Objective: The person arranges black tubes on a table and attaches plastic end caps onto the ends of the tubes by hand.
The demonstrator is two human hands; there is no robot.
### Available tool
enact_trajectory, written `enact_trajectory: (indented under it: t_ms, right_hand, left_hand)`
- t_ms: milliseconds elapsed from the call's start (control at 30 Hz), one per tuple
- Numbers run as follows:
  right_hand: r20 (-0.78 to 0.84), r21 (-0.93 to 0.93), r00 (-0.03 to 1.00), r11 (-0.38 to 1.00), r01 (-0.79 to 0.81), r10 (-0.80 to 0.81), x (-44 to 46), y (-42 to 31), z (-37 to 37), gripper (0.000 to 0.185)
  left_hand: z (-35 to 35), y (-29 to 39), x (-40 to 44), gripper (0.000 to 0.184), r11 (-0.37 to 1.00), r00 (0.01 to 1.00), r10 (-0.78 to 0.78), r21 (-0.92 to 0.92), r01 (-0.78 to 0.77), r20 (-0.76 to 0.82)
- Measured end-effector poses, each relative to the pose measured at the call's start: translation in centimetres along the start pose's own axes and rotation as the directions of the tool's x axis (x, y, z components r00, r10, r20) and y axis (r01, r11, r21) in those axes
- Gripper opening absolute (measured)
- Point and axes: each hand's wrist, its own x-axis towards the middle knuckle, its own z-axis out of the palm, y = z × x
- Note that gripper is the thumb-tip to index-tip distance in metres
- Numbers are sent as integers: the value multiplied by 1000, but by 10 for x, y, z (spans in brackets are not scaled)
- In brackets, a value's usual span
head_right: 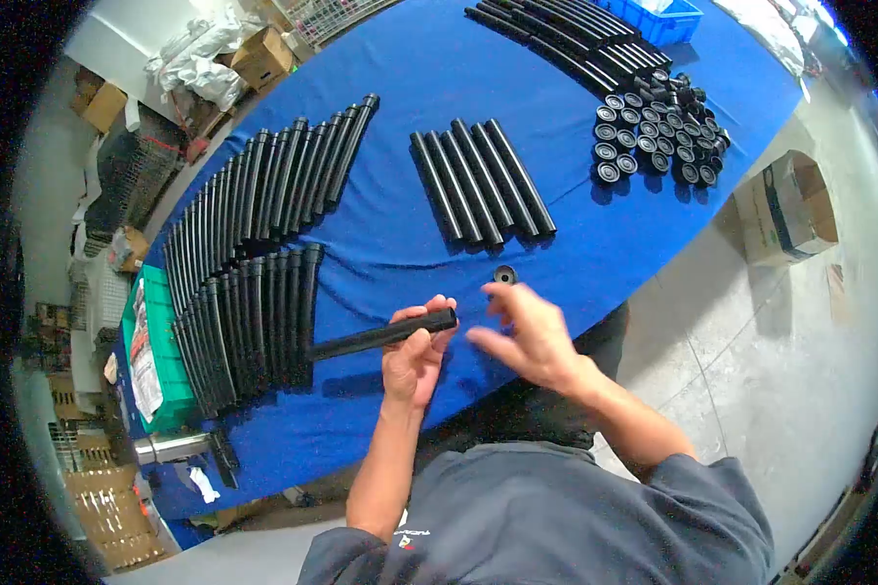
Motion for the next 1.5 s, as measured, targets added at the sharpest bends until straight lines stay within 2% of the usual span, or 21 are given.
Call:
enact_trajectory:
  t_ms: [67, 133, 167, 300, 400, 433, 533, 567, 600, 667, 767, 867, 967, 1067, 1267, 1367, 1500]
  right_hand:
    - [-129, -249, 989, 968, 34, -68, 0, 21, -11, 57]
    - [-140, -366, 990, 930, -48, -4, 7, 24, -13, 55]
    - [-146, -443, 987, 896, -3, -69, 11, 27, -10, 54]
    - [-105, -536, 992, 844, -1, -65, 19, 42, 3, 49]
    - [-94, -445, 995, 895, -11, -35, 21, 41, 5, 42]
    - [-96, -354, 989, 933, 69, -110, 21, 39, 4, 40]
    - [77, -47, 997, 999, 27, -24, 9, 23, 6, 40]
    - [112, -54, 994, 999, 5, 2, 5, 17, 9, 41]
    - [187, -75, 977, 993, -88, 101, 8, -1, 6, 37]
    - [228, -103, 967, 990, -93, 115, 8, 0, 11, 36]
    - [186, 21, 978, 995, -100, 95, 10, -8, 13, 39]
    - [132, 84, 991, 996, -17, 5, 8, 1, 16, 45]
    - [103, 228, 987, 963, -144, 124, 5, 10, 20, 43]
    - [108, 327, 985, 931, -162, 133, 4, 14, 20, 42]
    - [145, 223, 984, 966, -134, 103, 9, 5, 16, 41]
    - [48, 196, 999, 981, 3, -13, 4, 10, 25, 40]
    - [143, 154, 988, 985, -74, 52, 10, -2, 16, 38]
  left_hand:
    - [-8, -1, 1, 36, 999, 998, -49, 16, 49, -40]
    - [-8, -3, 2, 37, 994, 994, -98, 40, 100, -52]
    - [-9, -4, 2, 37, 996, 995, -89, 0, 89, -51]
    - [-14, -2, 4, 34, 994, 995, -80, -85, 75, -52]
    - [-14, -2, 2, 32, 992, 996, -85, -99, 81, -40]
    - [-13, -2, 2, 31, 993, 997, -68, -95, 64, -44]
    - [-13, -5, 2, 30, 995, 998, -33, -91, 29, -51]
    - [-14, -6, 3, 30, 995, 999, -29, -95, 25, -46]
    - [-15, -6, 4, 30, 995, 999, -23, -99, 19, -38]
    - [-12, -7, 3, 30, 999, 1000, -6, -50, 5, -29]
    - [-11, -7, 3, 30, 1000, 1000, 7, 21, -6, -21]
    - [-10, -8, 2, 29, 1000, 999, -6, 11, 7, -34]
    - [-8, -6, 2, 29, 999, 998, -31, -7, 31, -52]
    - [-8, -5, 2, 30, 999, 998, -35, -6, 35, -56]
    - [-9, -10, 0, 30, 1000, 997, 2, 8, -2, -76]
    - [-7, -11, -1, 30, 1000, 995, 17, 18, -16, -101]
    - [-5, -9, -2, 29, 1000, 992, 3, 25, 0, -127]
